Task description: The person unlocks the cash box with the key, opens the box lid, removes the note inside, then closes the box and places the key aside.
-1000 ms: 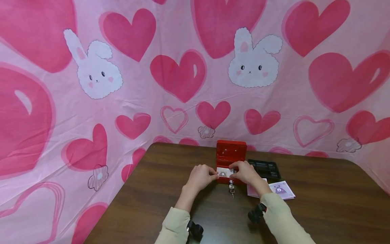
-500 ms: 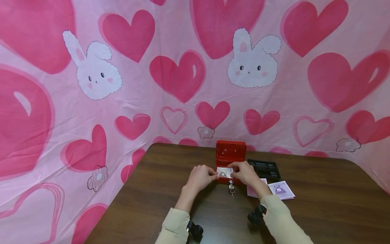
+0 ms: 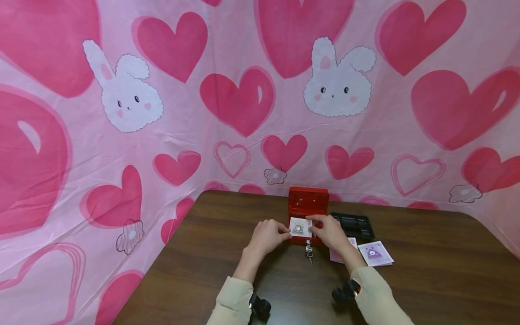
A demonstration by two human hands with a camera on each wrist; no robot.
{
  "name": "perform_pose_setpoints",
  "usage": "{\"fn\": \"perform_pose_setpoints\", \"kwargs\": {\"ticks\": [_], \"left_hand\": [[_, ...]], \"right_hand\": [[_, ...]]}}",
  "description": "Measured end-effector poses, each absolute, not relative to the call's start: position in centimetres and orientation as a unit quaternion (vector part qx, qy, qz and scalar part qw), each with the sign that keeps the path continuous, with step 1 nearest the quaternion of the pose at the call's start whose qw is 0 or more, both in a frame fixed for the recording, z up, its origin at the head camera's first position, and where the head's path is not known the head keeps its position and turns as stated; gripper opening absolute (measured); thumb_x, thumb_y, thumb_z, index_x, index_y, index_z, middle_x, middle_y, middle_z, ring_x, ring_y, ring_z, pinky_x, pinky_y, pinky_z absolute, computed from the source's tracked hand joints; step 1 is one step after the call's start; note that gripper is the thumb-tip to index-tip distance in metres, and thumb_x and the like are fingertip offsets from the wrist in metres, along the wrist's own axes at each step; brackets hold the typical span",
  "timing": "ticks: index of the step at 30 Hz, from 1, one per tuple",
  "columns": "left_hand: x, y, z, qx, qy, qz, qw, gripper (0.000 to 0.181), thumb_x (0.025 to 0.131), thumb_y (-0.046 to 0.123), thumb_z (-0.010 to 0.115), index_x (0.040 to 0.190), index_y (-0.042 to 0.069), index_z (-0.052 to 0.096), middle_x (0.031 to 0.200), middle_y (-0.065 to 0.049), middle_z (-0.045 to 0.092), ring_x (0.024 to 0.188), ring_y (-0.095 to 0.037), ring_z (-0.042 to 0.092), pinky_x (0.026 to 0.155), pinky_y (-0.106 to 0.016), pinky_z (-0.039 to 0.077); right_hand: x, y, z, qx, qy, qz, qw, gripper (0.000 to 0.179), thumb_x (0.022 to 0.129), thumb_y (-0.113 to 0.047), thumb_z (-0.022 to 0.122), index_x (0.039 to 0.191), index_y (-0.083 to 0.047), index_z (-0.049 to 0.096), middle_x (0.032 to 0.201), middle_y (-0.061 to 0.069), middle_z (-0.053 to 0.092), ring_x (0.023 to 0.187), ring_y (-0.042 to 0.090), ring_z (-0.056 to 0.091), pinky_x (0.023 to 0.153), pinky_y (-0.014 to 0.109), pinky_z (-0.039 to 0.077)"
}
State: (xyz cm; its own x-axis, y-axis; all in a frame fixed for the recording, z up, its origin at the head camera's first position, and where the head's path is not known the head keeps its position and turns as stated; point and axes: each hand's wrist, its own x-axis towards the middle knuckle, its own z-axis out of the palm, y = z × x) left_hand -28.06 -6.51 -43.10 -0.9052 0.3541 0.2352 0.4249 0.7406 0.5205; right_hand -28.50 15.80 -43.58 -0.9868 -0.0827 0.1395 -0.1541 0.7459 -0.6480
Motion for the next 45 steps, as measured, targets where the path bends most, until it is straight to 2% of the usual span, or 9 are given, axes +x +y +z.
{"fn": "perform_pose_setpoints", "kwargs": {"ticks": [6, 11, 20, 25, 31, 37, 45], "left_hand": [[-28.0, -6.5, -43.1, -0.211, -0.93, -0.296, 0.062, 0.014, 0.087, 0.032, 0.076, 0.095, 0.022, 0.082, 0.092, 0.006, 0.078, 0.079, -0.01, 0.066, 0.072, -0.025, 0.049], [-28.1, -6.5, -43.4, -0.21, -0.931, -0.292, 0.061, 0.014, 0.087, 0.032, 0.076, 0.095, 0.022, 0.082, 0.092, 0.007, 0.078, 0.083, -0.012, 0.068, 0.074, -0.026, 0.05], [-28.1, -6.7, -43.5, -0.212, -0.93, -0.293, 0.058, 0.016, 0.087, 0.034, 0.076, 0.097, 0.022, 0.082, 0.093, 0.008, 0.078, 0.086, -0.012, 0.069, 0.076, -0.028, 0.051], [-28.0, -6.9, -43.5, -0.208, -0.93, -0.3, 0.05, 0.018, 0.087, 0.034, 0.076, 0.099, 0.022, 0.082, 0.094, 0.007, 0.078, 0.085, -0.012, 0.068, 0.078, -0.029, 0.052], [-28.1, -6.9, -43.6, -0.208, -0.928, -0.304, 0.048, 0.016, 0.087, 0.033, 0.076, 0.098, 0.022, 0.082, 0.095, 0.006, 0.078, 0.085, -0.012, 0.067, 0.079, -0.03, 0.052], [-28.2, -6.9, -43.6, -0.209, -0.929, -0.301, 0.048, 0.018, 0.088, 0.034, 0.076, 0.099, 0.022, 0.081, 0.095, 0.007, 0.078, 0.085, -0.011, 0.068, 0.079, -0.03, 0.051], [-28.3, -6.8, -43.4, -0.208, -0.928, -0.306, 0.049, 0.019, 0.088, 0.035, 0.075, 0.101, 0.022, 0.081, 0.096, 0.006, 0.078, 0.083, -0.01, 0.066, 0.078, -0.028, 0.051]], "right_hand": [[-28.0, 15.9, -43.3, 0.079, -0.925, 0.354, 0.112, 0.036, 0.091, -0.015, 0.07, 0.126, -0.012, 0.069, 0.101, 0.01, 0.069, 0.089, 0.023, 0.052, 0.082, 0.042, 0.053], [-27.4, 15.9, -42.9, 0.079, -0.91, 0.369, 0.171, 0.035, 0.091, -0.012, 0.071, 0.126, -0.009, 0.069, 0.092, 0.008, 0.066, 0.085, 0.023, 0.049, 0.075, 0.034, 0.045], [-25.5, 16.7, -41.7, 0.081, -0.889, 0.403, 0.2, 0.037, 0.092, -0.013, 0.07, 0.129, -0.011, 0.067, 0.096, 0.007, 0.064, 0.084, 0.02, 0.055, 0.073, 0.02, 0.052], [-24.5, 17.5, -40.8, 0.106, -0.881, 0.407, 0.218, 0.036, 0.092, -0.012, 0.071, 0.128, -0.011, 0.067, 0.093, 0.004, 0.064, 0.079, 0.013, 0.056, 0.071, 0.018, 0.052], [-23.4, 18.6, -40.4, 0.118, -0.884, 0.403, 0.205, 0.037, 0.091, -0.012, 0.072, 0.127, -0.012, 0.068, 0.09, 0.001, 0.064, 0.076, 0.009, 0.057, 0.068, 0.02, 0.052], [-22.7, 19.9, -40.0, 0.137, -0.888, 0.41, 0.157, 0.037, 0.091, -0.018, 0.072, 0.128, -0.013, 0.067, 0.094, 0.001, 0.066, 0.078, 0.009, 0.06, 0.07, 0.02, 0.055], [-21.6, 22.0, -38.5, 0.144, -0.884, 0.434, 0.096, 0.04, 0.09, -0.022, 0.073, 0.128, -0.009, 0.066, 0.095, 0.007, 0.072, 0.077, 0.016, 0.068, 0.07, 0.022, 0.057]]}}
